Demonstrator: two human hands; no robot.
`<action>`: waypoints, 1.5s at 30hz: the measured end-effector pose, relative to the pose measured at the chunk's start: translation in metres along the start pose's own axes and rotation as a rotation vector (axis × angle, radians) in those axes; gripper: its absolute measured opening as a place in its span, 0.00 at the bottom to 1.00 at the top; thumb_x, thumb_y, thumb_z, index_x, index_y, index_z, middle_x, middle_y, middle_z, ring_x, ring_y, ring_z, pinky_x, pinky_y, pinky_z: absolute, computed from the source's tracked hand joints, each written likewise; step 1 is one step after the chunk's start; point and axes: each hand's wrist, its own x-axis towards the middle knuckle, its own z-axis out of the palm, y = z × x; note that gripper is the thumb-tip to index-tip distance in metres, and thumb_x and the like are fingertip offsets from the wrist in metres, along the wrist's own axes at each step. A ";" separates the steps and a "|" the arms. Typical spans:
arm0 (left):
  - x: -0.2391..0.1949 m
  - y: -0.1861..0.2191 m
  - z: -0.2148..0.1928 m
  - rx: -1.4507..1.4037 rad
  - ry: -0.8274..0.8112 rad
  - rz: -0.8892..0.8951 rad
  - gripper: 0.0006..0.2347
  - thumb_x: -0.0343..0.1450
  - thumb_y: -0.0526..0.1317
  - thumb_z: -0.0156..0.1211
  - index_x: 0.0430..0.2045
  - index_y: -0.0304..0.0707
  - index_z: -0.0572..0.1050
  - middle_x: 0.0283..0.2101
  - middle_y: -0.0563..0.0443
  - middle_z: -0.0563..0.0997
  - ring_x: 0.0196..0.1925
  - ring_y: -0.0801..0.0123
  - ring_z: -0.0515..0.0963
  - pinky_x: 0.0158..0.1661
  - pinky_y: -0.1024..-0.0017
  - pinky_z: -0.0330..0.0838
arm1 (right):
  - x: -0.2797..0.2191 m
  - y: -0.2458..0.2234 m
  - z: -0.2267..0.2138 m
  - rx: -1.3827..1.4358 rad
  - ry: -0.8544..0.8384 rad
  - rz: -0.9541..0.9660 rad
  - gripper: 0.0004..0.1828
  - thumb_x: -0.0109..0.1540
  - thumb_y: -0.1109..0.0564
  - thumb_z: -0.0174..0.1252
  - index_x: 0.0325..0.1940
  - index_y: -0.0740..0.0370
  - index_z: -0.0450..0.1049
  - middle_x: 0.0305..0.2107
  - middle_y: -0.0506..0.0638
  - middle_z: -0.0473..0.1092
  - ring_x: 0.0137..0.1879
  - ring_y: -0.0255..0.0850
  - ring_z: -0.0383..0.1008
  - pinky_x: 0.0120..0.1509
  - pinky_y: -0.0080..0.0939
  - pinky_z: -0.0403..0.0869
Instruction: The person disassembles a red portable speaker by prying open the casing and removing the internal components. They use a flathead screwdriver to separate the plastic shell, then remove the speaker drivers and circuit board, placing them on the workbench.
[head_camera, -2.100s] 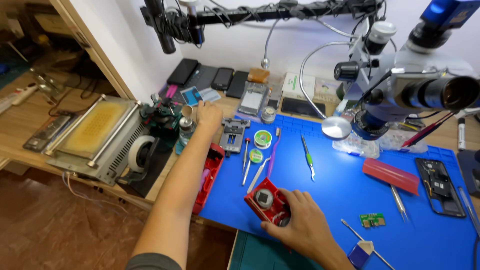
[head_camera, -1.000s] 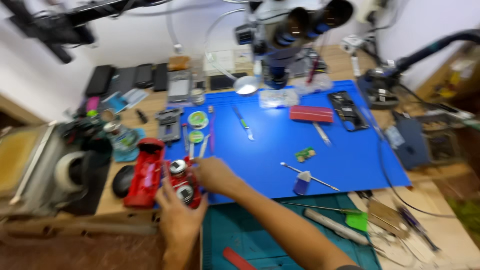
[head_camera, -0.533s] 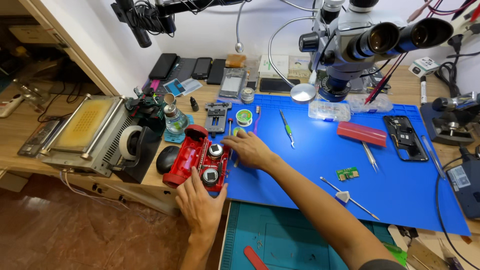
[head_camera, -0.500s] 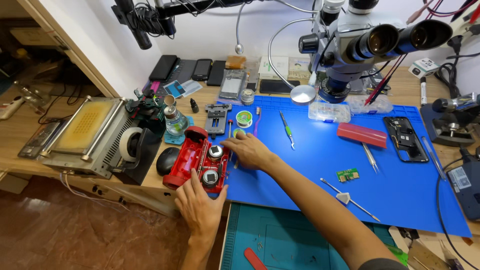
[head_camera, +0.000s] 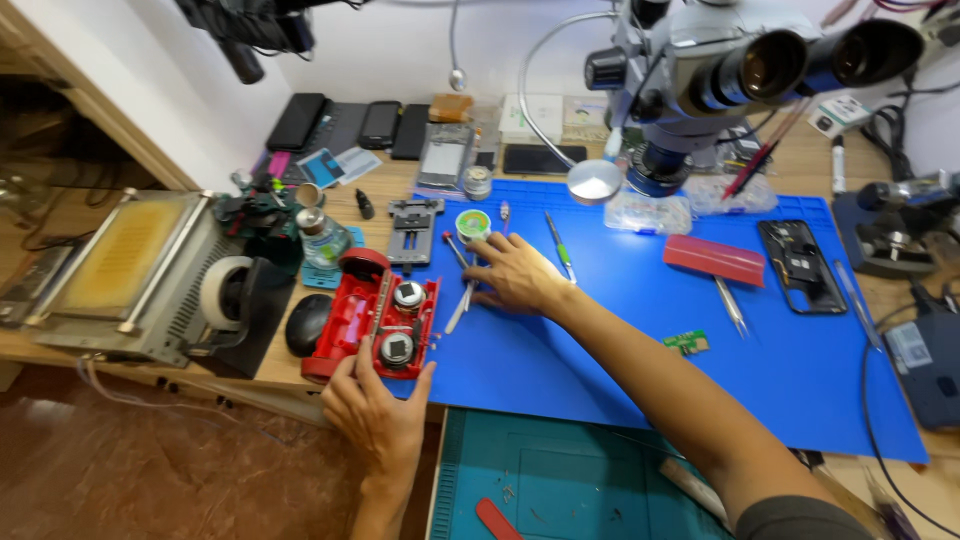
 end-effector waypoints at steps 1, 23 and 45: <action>0.002 0.001 -0.002 -0.013 -0.012 0.007 0.41 0.58 0.66 0.77 0.61 0.39 0.75 0.50 0.45 0.73 0.48 0.50 0.72 0.43 0.53 0.68 | -0.003 0.002 0.001 -0.001 -0.010 0.016 0.21 0.65 0.33 0.58 0.57 0.40 0.77 0.62 0.54 0.68 0.58 0.54 0.68 0.54 0.54 0.69; -0.032 0.113 -0.031 -0.905 -0.402 0.291 0.11 0.76 0.33 0.60 0.52 0.32 0.76 0.43 0.45 0.78 0.34 0.66 0.72 0.39 0.68 0.75 | -0.286 -0.067 -0.160 0.541 -0.430 1.108 0.19 0.66 0.42 0.59 0.58 0.50 0.77 0.48 0.45 0.75 0.52 0.42 0.77 0.56 0.45 0.76; -0.052 0.224 -0.043 -1.348 -1.304 -0.313 0.07 0.76 0.35 0.61 0.42 0.27 0.80 0.36 0.43 0.85 0.38 0.68 0.82 0.44 0.64 0.79 | -0.340 -0.078 -0.122 0.348 0.265 0.994 0.07 0.66 0.53 0.59 0.37 0.56 0.75 0.29 0.51 0.71 0.39 0.49 0.77 0.45 0.48 0.76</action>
